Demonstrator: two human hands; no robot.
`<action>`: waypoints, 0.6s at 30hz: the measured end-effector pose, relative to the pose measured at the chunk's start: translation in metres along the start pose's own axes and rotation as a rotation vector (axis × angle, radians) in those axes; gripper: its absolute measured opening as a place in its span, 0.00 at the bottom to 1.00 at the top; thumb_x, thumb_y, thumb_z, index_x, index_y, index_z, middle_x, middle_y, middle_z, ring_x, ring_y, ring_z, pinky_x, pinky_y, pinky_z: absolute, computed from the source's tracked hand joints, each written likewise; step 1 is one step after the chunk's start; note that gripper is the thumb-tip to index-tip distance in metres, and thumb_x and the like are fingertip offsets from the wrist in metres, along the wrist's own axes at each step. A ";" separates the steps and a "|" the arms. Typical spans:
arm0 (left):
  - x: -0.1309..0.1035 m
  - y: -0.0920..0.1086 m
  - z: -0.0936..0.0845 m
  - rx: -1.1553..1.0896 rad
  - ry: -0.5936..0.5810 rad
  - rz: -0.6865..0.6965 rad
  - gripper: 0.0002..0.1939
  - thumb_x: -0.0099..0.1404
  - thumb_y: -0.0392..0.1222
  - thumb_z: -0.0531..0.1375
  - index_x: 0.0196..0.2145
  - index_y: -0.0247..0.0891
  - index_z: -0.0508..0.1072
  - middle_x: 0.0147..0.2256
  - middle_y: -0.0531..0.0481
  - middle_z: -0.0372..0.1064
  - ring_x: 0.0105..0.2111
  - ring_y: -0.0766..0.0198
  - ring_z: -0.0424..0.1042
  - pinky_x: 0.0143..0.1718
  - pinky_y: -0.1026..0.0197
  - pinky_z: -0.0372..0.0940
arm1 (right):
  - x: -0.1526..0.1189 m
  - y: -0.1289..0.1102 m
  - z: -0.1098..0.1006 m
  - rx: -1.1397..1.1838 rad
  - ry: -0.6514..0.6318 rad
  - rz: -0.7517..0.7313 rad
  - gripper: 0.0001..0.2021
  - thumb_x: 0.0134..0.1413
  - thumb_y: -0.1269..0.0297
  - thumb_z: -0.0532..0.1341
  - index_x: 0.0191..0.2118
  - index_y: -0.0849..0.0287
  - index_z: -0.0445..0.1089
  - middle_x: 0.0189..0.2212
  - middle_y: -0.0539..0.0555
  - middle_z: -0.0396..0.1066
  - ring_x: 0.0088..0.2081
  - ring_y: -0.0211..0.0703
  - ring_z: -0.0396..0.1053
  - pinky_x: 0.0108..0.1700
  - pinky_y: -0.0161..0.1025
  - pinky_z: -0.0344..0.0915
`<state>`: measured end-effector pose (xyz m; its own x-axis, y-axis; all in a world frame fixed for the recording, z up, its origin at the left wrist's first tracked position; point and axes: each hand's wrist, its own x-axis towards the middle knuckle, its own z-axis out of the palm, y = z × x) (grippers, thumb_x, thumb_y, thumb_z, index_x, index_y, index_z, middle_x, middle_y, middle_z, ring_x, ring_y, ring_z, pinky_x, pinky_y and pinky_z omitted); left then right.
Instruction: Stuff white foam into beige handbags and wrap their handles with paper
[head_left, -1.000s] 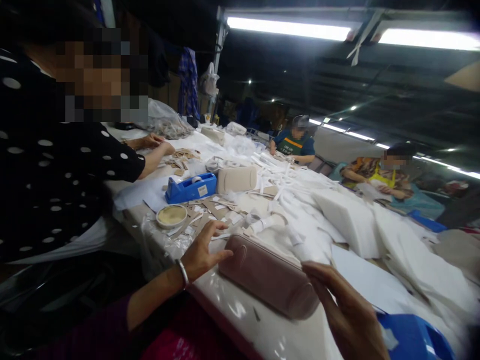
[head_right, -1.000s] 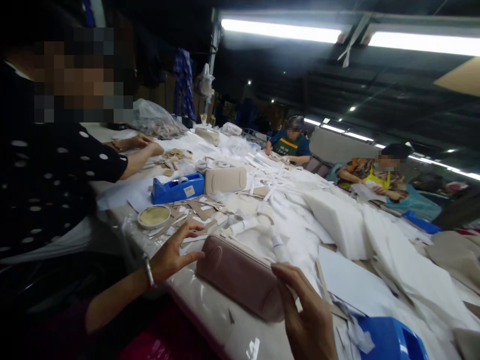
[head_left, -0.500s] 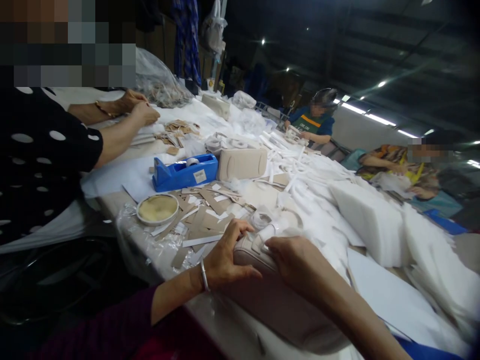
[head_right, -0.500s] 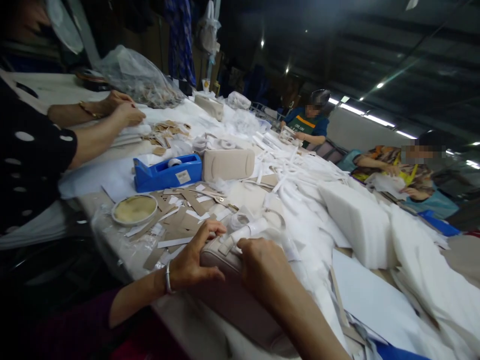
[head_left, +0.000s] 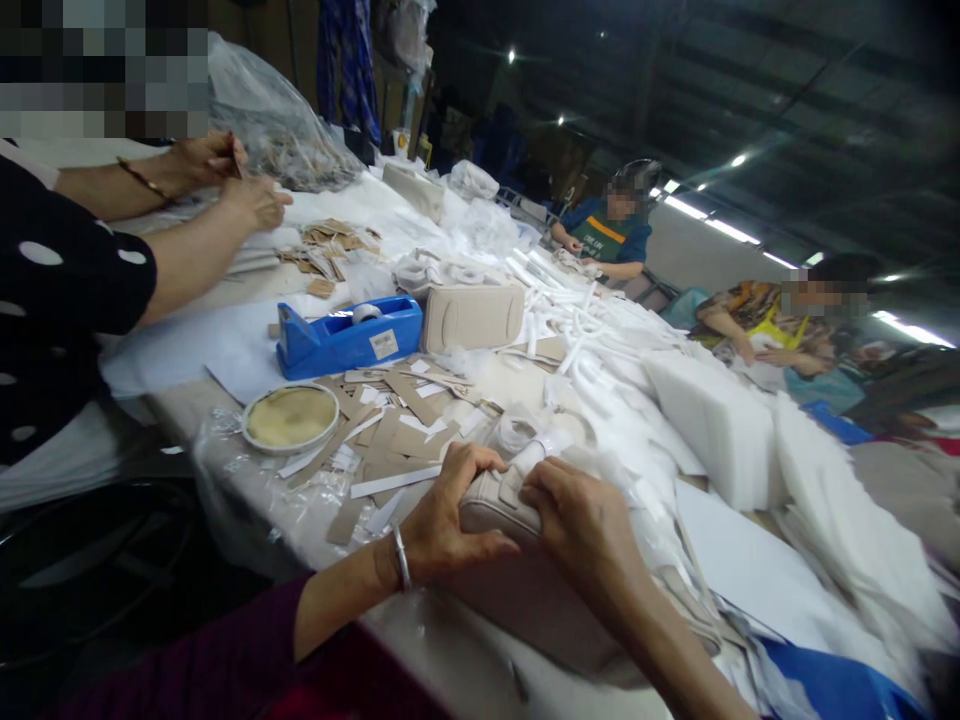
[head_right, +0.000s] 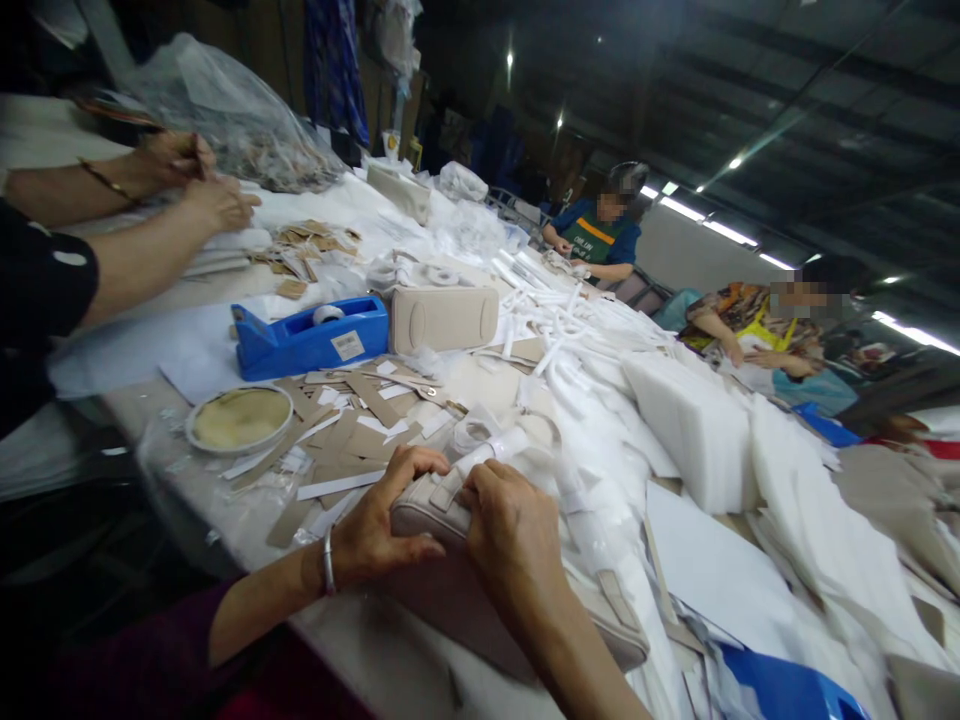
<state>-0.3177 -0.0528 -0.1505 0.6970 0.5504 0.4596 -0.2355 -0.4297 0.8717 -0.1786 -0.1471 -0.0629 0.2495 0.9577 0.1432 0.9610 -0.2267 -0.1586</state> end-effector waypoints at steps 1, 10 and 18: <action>0.000 0.000 0.000 0.011 -0.006 -0.007 0.31 0.53 0.55 0.66 0.49 0.37 0.63 0.46 0.44 0.60 0.49 0.53 0.61 0.53 0.53 0.59 | 0.000 -0.001 0.000 0.016 0.007 0.002 0.08 0.53 0.73 0.56 0.25 0.58 0.66 0.24 0.50 0.69 0.28 0.40 0.66 0.30 0.35 0.53; 0.002 -0.003 0.003 0.060 -0.025 0.017 0.21 0.58 0.51 0.63 0.44 0.39 0.65 0.40 0.47 0.61 0.45 0.55 0.60 0.49 0.55 0.58 | -0.029 -0.002 -0.021 0.120 -0.073 0.030 0.11 0.61 0.63 0.53 0.42 0.59 0.72 0.38 0.57 0.73 0.40 0.45 0.71 0.41 0.38 0.65; -0.001 0.000 -0.013 -0.200 0.126 -0.123 0.27 0.53 0.60 0.64 0.42 0.37 0.69 0.43 0.44 0.64 0.45 0.56 0.64 0.49 0.55 0.61 | -0.069 0.031 0.006 -0.015 0.004 -0.139 0.20 0.57 0.54 0.58 0.53 0.56 0.69 0.43 0.57 0.76 0.39 0.50 0.76 0.35 0.38 0.74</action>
<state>-0.3270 -0.0445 -0.1484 0.6414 0.6802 0.3550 -0.2922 -0.2113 0.9327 -0.1665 -0.2194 -0.0832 0.1144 0.9793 0.1670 0.9880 -0.0945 -0.1224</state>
